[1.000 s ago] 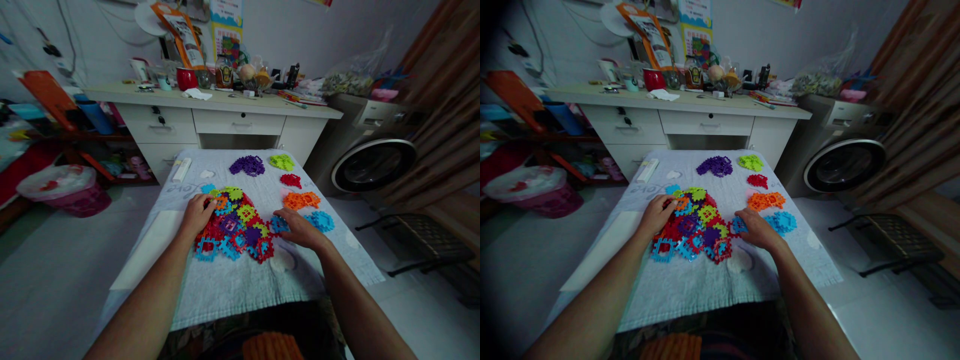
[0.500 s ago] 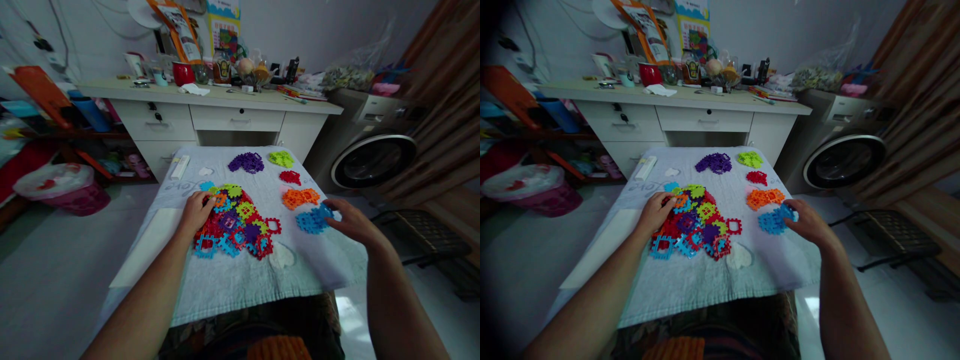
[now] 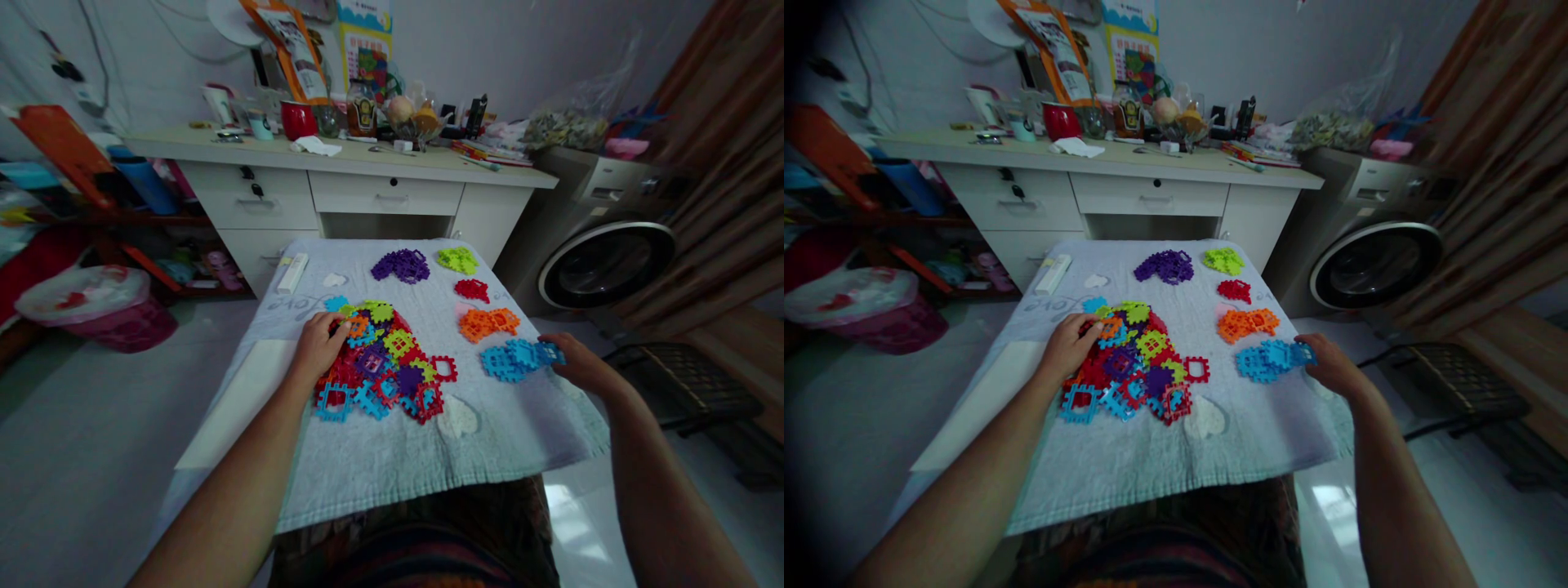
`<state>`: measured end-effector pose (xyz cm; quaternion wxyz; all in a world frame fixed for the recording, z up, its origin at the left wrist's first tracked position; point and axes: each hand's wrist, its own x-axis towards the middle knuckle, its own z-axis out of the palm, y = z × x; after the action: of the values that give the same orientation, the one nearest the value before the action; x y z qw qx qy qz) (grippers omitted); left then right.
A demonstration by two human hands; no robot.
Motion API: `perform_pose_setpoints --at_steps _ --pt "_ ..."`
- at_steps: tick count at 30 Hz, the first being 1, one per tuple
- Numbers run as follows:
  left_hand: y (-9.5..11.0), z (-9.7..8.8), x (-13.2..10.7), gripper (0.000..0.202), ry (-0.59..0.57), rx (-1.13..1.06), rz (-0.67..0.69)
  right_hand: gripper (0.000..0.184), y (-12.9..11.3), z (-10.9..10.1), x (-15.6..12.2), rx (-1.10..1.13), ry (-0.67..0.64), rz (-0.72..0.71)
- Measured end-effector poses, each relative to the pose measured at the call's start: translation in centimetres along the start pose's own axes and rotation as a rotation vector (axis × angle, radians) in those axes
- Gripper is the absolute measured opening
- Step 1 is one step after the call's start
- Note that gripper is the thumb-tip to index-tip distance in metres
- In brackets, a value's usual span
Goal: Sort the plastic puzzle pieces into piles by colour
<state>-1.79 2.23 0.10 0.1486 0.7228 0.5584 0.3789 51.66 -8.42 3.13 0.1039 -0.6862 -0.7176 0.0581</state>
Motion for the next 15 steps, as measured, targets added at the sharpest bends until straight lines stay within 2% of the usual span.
perform_pose_setpoints --at_steps 5,9,12,15 --pt "-0.3 0.2 0.0 0.037 0.003 0.001 0.006 0.059 -0.2 1.0 0.1 0.088 0.034 -0.012" --pt "-0.5 0.2 0.1 0.037 0.008 0.007 0.008 0.058 -0.9 0.7 0.0 0.092 0.057 -0.025" --pt "-0.6 0.3 0.1 0.035 0.006 0.0 0.018 0.055 -2.7 -0.5 0.2 0.054 0.142 -0.015" --pt "-0.6 0.3 0.1 0.035 0.002 -0.003 0.017 0.049 -5.8 -1.8 1.1 0.052 0.179 -0.031"
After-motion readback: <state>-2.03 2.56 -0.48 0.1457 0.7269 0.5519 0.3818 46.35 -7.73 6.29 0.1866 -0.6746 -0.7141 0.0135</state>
